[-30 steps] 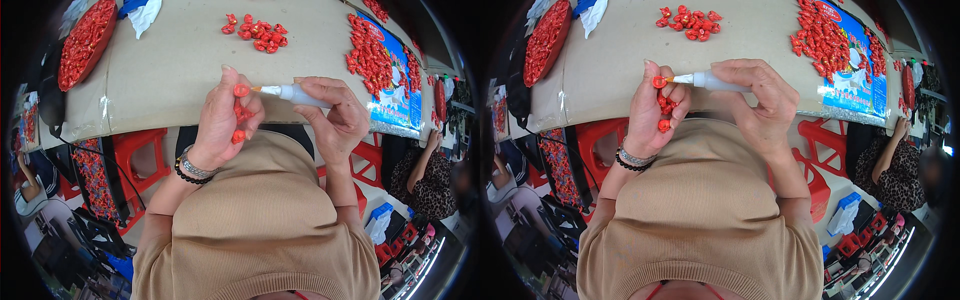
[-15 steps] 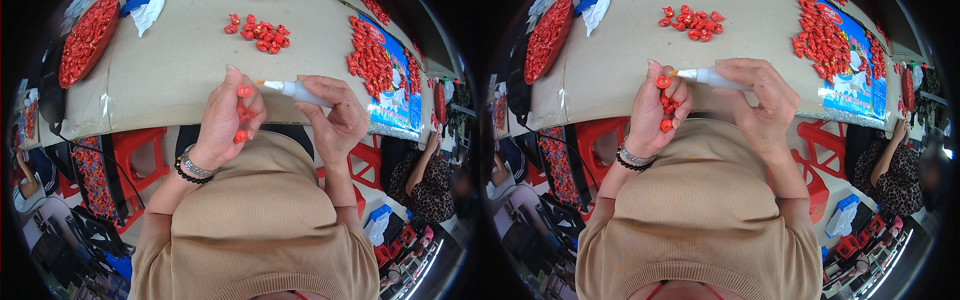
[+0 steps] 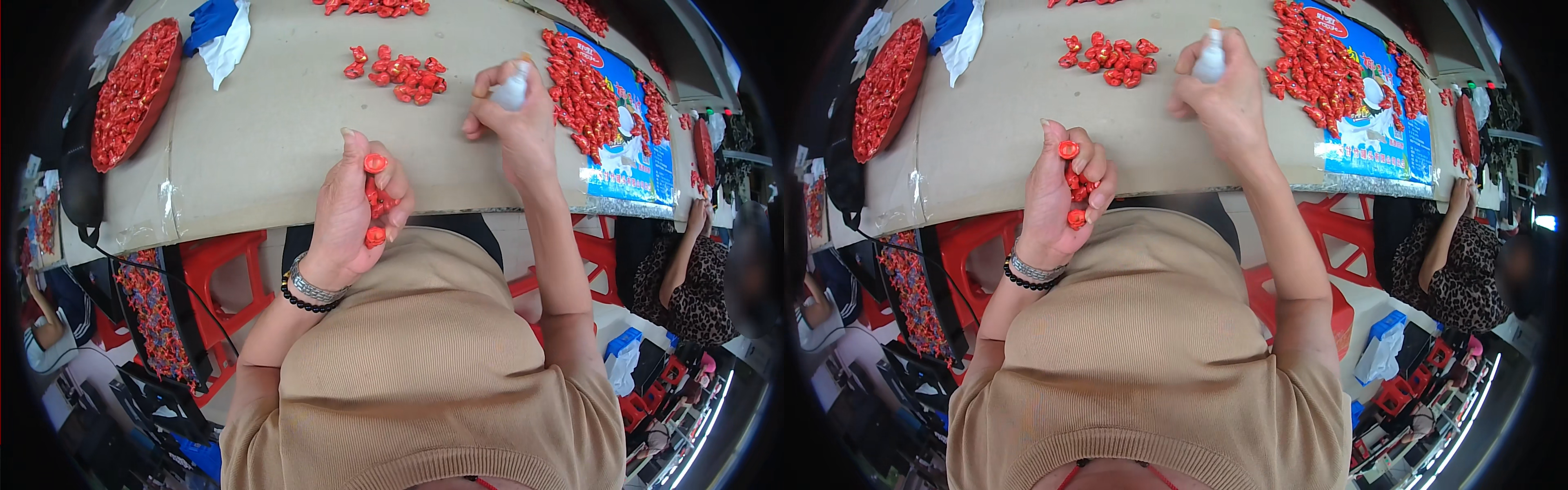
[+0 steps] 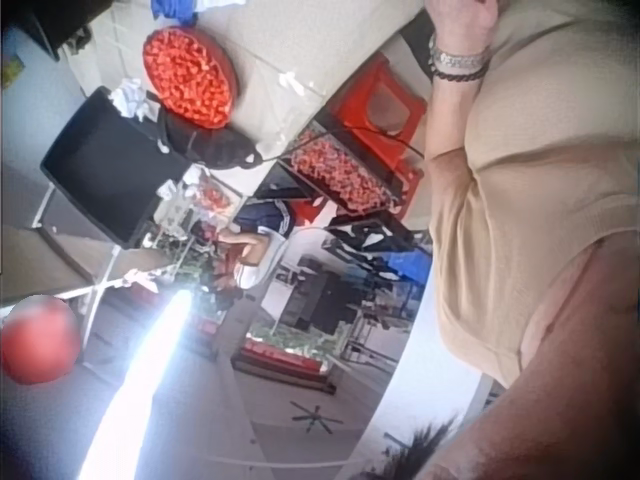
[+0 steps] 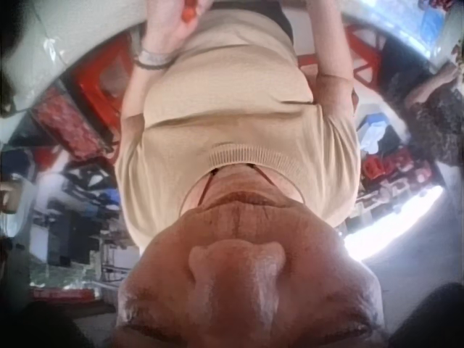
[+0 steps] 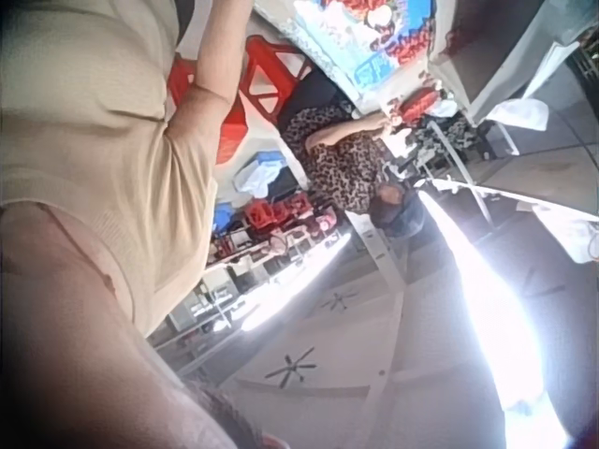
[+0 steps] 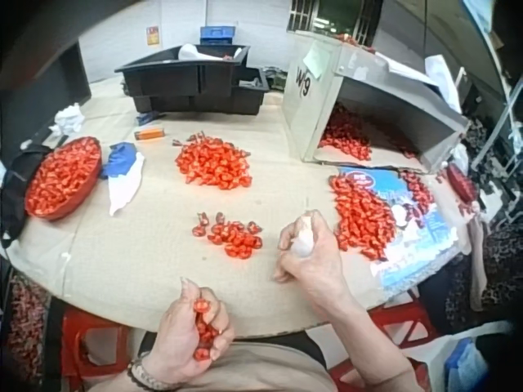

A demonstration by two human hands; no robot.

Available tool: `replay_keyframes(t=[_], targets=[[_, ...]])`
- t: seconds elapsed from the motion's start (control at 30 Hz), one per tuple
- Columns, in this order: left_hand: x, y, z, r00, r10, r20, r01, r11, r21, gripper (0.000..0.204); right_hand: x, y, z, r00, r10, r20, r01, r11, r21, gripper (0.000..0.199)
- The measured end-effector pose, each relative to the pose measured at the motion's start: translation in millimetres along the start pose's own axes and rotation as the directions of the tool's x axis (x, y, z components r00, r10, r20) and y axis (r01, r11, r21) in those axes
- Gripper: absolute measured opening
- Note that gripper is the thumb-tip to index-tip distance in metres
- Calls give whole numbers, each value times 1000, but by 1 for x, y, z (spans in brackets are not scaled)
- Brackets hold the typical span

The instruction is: Applying glue to small red toy components and assembling them at a workbench.

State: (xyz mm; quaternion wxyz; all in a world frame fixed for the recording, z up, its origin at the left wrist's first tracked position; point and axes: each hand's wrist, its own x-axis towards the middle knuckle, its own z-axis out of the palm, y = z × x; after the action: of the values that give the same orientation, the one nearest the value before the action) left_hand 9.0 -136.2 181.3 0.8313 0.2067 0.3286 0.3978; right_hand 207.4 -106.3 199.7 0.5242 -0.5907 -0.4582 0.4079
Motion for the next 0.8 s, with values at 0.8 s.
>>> replay_keyframes(t=[0.8], targets=[[1, 1, -1, 999, -27, -21, 26, 999, -44, 56, -10, 5, -7, 950, -285, 126, 261, 508, -821, 23]])
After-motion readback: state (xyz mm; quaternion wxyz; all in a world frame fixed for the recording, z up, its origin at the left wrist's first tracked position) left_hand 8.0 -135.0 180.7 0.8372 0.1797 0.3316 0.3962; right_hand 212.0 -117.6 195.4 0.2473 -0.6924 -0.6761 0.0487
